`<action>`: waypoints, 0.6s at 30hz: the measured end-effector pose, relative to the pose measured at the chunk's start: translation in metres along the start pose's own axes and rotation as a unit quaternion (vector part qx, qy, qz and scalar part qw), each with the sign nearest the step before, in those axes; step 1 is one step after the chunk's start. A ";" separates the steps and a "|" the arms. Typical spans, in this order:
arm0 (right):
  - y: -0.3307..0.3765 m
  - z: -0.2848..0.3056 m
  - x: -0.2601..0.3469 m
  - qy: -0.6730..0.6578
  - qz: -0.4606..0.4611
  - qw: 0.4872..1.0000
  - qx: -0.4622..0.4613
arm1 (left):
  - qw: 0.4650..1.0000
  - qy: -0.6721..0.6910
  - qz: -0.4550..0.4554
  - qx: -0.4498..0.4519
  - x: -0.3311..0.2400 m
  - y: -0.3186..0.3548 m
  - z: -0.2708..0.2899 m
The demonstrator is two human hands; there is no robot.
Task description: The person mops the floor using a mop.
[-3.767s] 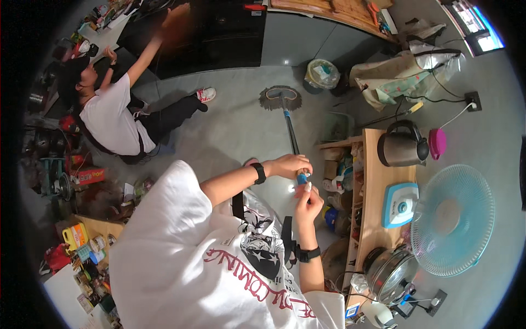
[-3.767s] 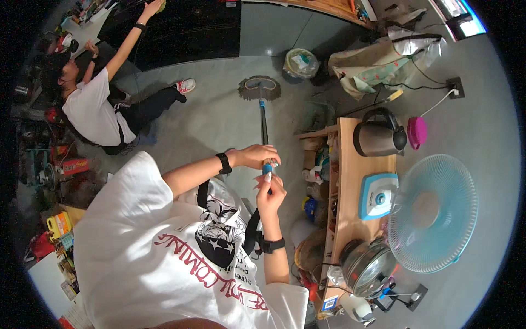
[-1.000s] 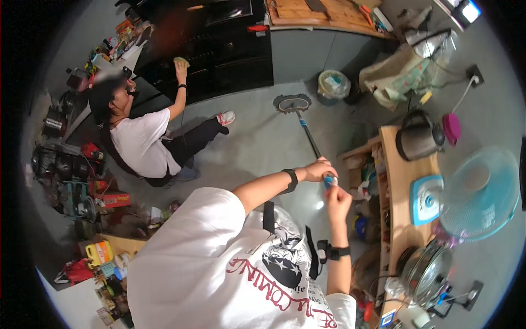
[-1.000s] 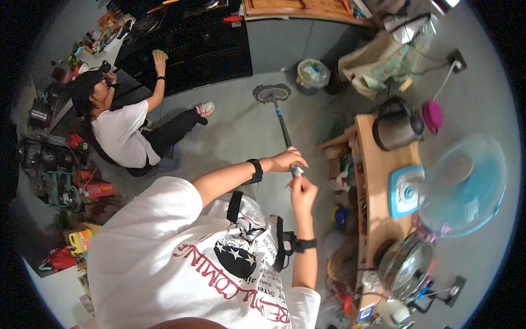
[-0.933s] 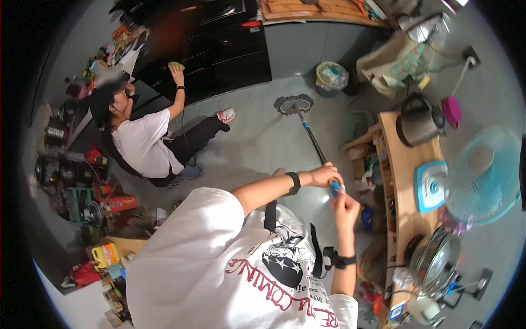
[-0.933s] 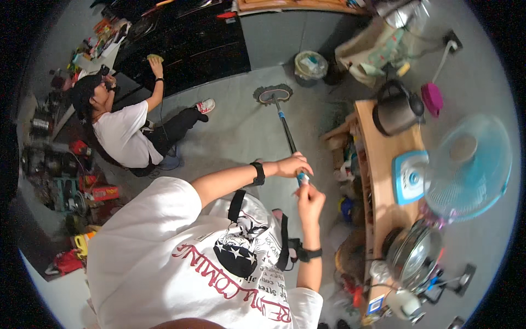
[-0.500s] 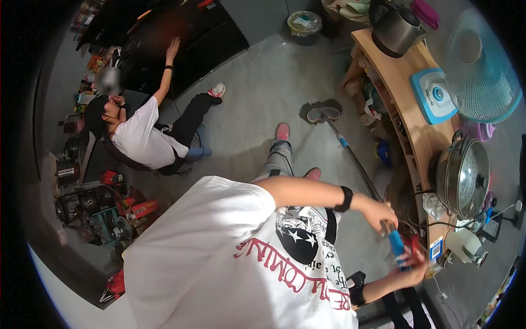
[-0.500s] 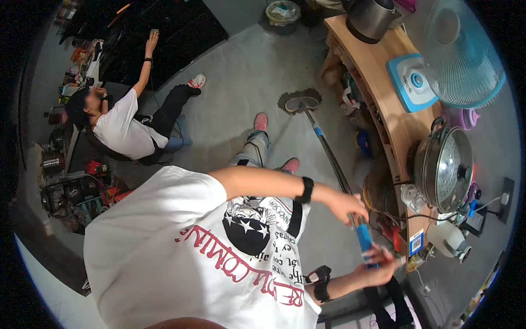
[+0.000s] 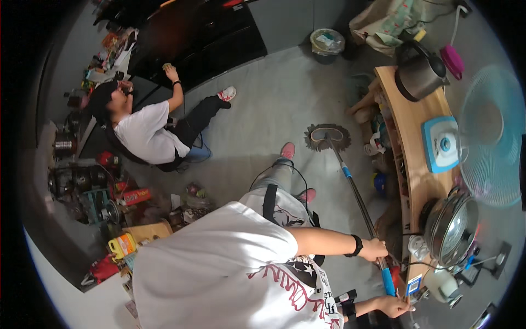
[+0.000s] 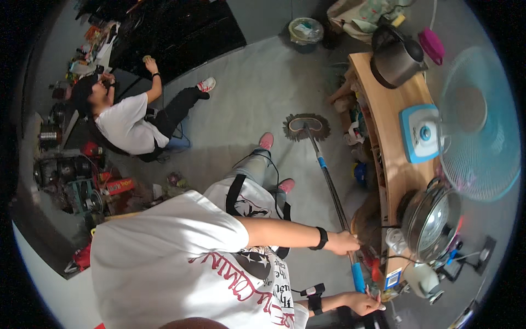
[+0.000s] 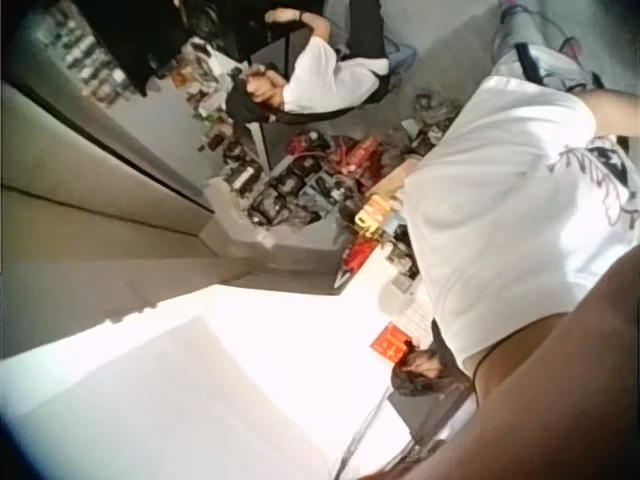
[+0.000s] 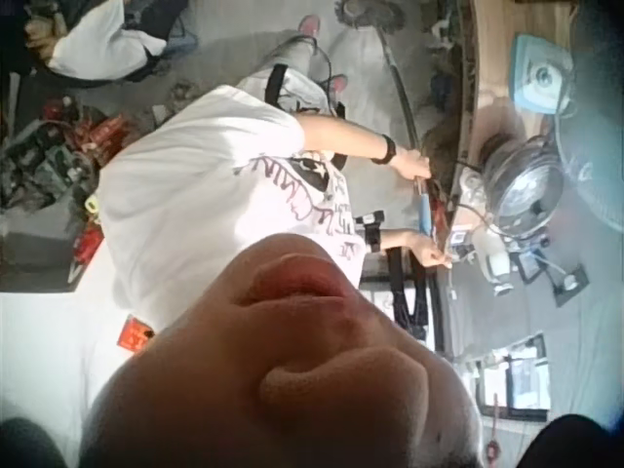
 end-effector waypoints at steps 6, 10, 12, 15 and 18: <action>0.052 -0.101 0.054 -0.095 0.077 0.987 0.103 | 0.991 -0.003 0.081 -0.108 0.053 -0.002 0.124; 0.128 -0.160 0.118 -0.170 0.000 0.957 0.236 | 0.972 -0.008 0.111 -0.205 0.119 0.020 0.202; 0.168 -0.181 0.135 -0.177 0.000 0.935 0.306 | 0.971 -0.016 0.102 -0.217 0.146 0.042 0.250; 0.253 -0.206 0.171 -0.250 -0.038 0.870 0.424 | 0.968 -0.078 0.111 -0.213 0.201 0.085 0.312; 0.337 -0.218 0.205 -0.241 -0.032 0.789 0.564 | 0.936 -0.025 0.027 -0.350 0.243 0.144 0.373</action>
Point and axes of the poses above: each hand's wrist, its own y-axis away from the middle knuckle, its own z-axis out of the back of the hand, x = y × z, the point moved 1 cm from there along -y, towards the middle knuckle, and after that the axes turned 7 degrees about -x, right-handed, at the moved point
